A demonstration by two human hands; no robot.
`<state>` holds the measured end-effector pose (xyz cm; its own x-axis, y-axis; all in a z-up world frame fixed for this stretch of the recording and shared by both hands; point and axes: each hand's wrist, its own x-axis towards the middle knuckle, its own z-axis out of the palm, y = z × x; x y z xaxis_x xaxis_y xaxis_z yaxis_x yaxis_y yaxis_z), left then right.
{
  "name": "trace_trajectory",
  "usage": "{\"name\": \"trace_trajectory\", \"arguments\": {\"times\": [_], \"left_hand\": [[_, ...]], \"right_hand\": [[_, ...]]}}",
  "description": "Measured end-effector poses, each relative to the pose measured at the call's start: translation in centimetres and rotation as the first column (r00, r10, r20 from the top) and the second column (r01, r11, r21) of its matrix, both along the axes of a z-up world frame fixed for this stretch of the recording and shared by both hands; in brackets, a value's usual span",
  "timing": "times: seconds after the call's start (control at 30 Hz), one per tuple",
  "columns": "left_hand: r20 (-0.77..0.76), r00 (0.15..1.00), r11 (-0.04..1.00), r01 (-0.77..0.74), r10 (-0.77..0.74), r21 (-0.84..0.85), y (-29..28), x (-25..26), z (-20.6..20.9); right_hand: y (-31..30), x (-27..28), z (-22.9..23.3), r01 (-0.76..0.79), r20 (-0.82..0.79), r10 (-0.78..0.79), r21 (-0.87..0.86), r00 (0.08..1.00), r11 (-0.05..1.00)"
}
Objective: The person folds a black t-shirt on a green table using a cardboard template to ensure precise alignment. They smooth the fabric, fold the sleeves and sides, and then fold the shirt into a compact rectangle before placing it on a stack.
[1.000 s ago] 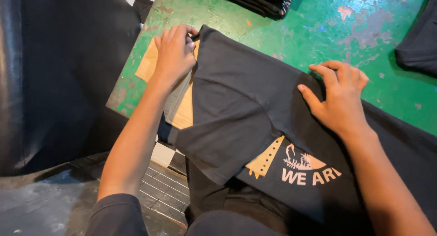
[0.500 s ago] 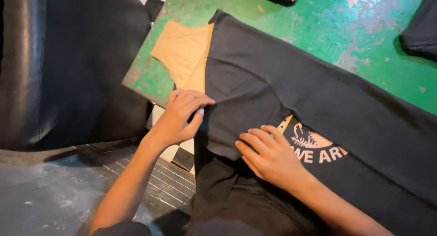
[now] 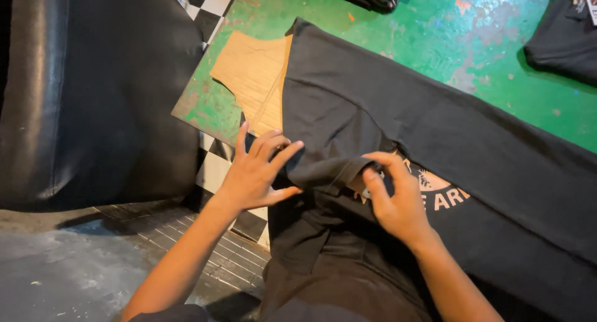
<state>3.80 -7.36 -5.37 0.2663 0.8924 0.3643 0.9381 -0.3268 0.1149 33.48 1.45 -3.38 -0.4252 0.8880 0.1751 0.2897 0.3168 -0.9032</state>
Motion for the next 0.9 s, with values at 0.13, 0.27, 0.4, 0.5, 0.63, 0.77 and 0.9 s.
{"name": "trace_trajectory", "arguments": {"times": [0.13,0.27,0.4,0.5,0.63,0.77,0.9], "left_hand": [[0.061,0.998,1.000,-0.023,0.023,0.004,-0.1,0.5,-0.2],[0.165,0.986,1.000,0.030,-0.028,-0.009,-0.1,-0.5,0.5],[0.316,0.947,0.998,0.069,-0.063,-0.007,1.5,-0.6,1.2],[0.522,0.839,0.988,0.146,-0.153,0.056,4.7,-0.1,1.9],[0.622,0.749,0.974,0.181,-0.228,0.138,10.3,2.6,3.8],[0.579,0.794,0.982,0.173,-0.186,0.079,15.3,6.4,5.1],[0.582,0.812,0.949,0.145,0.046,-0.278,18.7,8.0,5.1]], "right_hand": [[-0.7,0.0,0.6,-0.182,0.196,0.138,0.231,0.971,0.956],[-1.0,0.2,1.6,-0.400,0.417,0.202,0.468,0.886,0.788],[-1.8,0.5,0.7,-0.366,0.353,0.195,0.526,0.915,0.767],[-2.3,0.3,0.1,-0.272,0.295,0.129,0.515,0.947,0.813],[-2.7,0.0,-0.1,-0.060,0.158,0.018,0.268,0.987,0.961],[-2.3,0.7,-0.4,0.149,0.054,-0.147,-0.038,0.988,0.988],[-1.6,1.8,-3.8,0.105,-0.368,-0.320,-0.498,0.873,0.861]]}}
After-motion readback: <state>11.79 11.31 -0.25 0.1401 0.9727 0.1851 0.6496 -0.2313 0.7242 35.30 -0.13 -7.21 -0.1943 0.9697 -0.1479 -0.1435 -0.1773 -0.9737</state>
